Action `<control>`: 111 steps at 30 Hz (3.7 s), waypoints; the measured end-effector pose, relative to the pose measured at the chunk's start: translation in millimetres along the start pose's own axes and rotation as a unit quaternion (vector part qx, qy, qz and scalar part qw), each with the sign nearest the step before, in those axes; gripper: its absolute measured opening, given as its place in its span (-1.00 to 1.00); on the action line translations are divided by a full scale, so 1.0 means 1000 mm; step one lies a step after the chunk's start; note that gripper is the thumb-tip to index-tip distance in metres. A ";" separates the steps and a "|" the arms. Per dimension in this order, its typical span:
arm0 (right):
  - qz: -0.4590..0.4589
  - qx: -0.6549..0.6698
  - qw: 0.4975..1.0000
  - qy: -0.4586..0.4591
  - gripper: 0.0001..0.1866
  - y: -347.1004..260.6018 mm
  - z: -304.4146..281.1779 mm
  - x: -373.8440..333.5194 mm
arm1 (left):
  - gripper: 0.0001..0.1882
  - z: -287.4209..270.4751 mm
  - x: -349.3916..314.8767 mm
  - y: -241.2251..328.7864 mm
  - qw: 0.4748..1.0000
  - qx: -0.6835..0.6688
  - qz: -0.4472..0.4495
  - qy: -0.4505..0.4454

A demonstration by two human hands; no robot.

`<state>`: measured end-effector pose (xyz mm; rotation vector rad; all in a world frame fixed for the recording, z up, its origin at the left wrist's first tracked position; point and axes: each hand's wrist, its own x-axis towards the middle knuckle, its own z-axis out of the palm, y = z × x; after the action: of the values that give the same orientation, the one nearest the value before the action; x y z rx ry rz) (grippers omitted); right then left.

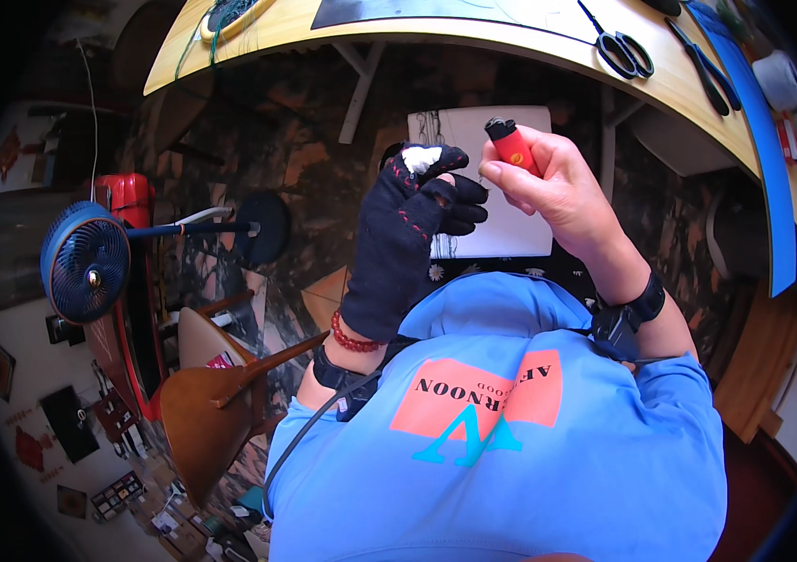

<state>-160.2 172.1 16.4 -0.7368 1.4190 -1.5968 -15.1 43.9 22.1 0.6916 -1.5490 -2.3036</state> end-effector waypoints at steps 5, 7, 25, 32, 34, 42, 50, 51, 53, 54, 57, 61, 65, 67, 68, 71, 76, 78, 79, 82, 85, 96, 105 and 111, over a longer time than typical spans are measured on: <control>-0.029 -0.011 0.999 0.025 -0.85 -0.002 0.003 0.000 | -0.82 -0.004 0.000 -0.003 0.999 0.032 0.002 0.003; -0.027 -0.030 0.999 0.021 -0.84 -0.005 0.004 -0.001 | -0.83 -0.004 -0.001 -0.005 0.999 0.033 0.011 -0.001; -0.132 -0.178 0.974 0.038 -0.87 0.010 0.014 0.005 | -0.81 -0.017 0.000 -0.008 0.998 0.047 -0.032 0.000; -0.184 -0.186 0.963 0.059 -0.87 0.017 0.018 0.008 | -0.88 -0.016 0.001 -0.004 0.999 0.039 -0.012 -0.008; -0.118 -0.122 0.984 0.062 -0.85 0.012 0.013 0.007 | -0.91 -0.019 0.004 -0.001 1.000 0.006 -0.017 -0.001; -0.093 -0.088 0.978 0.166 -0.71 0.014 -0.024 -0.007 | -0.90 -0.038 0.023 0.024 0.995 -0.016 0.096 0.014; -0.161 -0.133 0.942 0.264 -0.66 -0.009 -0.063 -0.021 | -0.90 -0.020 0.043 0.051 0.988 0.026 0.150 0.009; -0.177 -0.156 0.930 0.284 -0.66 -0.013 -0.066 -0.023 | -0.90 -0.018 0.043 0.052 0.988 0.028 0.151 0.013; -0.208 -0.213 0.894 0.335 -0.67 -0.025 -0.076 -0.025 | -0.91 -0.023 0.039 0.053 0.988 0.054 0.140 -0.019; -0.202 -0.274 0.867 0.365 -0.71 -0.036 -0.081 -0.028 | -0.92 -0.025 0.038 0.050 0.987 0.078 0.127 -0.052; -0.292 -0.505 0.701 0.411 -0.77 -0.053 -0.114 -0.012 | -0.92 -0.028 0.026 0.034 0.992 0.076 0.053 -0.089; -0.247 -0.625 0.621 0.404 -0.77 -0.065 -0.158 -0.004 | -0.90 -0.031 0.008 0.009 0.982 0.126 -0.061 -0.127; -0.234 -0.665 0.590 0.394 -0.76 -0.066 -0.163 0.003 | -0.86 -0.042 0.005 -0.027 0.964 0.196 -0.068 -0.165; -0.230 -0.663 0.588 0.403 -0.76 -0.070 -0.159 0.002 | -0.88 -0.042 0.003 -0.030 0.968 0.178 -0.103 -0.144; -0.231 -0.664 0.584 0.405 -0.73 -0.068 -0.158 0.002 | -0.89 -0.045 0.002 -0.037 0.970 0.175 -0.103 -0.134; -0.302 -0.688 0.505 0.425 -0.65 -0.070 -0.143 0.000 | -0.92 -0.049 0.002 -0.047 0.969 0.189 -0.103 -0.119; -0.375 -0.536 0.671 0.348 -0.78 -0.024 -0.089 -0.026 | -0.92 -0.045 0.000 -0.051 0.972 0.205 -0.045 -0.104; -0.284 -0.518 0.776 0.219 -0.84 0.014 -0.069 -0.031 | -0.91 -0.048 -0.001 -0.050 0.973 0.204 -0.062 -0.090; -0.207 -0.513 0.812 0.186 -0.77 0.044 -0.067 -0.038 | -0.90 -0.050 -0.001 -0.054 0.978 0.176 -0.080 -0.079; 0.006 -0.445 0.889 0.110 -0.38 0.116 -0.061 -0.059 | -0.88 -0.050 0.001 -0.048 0.966 0.238 -0.026 -0.100; 0.031 -0.416 0.908 0.039 -0.12 0.155 -0.063 -0.072 | -0.89 -0.053 -0.004 -0.054 0.961 0.260 0.002 -0.090; 0.009 -0.249 0.966 0.072 -0.40 0.151 -0.062 -0.056 | -0.88 -0.053 0.017 -0.035 0.966 0.239 0.081 -0.059; -0.033 -0.131 0.979 0.155 -0.60 0.092 -0.046 -0.010 | -0.92 -0.039 0.076 -0.008 0.995 0.054 0.074 0.047; 0.013 -0.090 0.978 0.190 -0.64 0.113 -0.047 -0.008 | -0.90 -0.050 0.097 -0.036 0.991 0.097 0.058 0.073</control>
<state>-173.7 202.5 -101.5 -0.5276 1.8608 -1.6636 -69.6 -27.9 -49.2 0.7763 -1.7098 -1.9903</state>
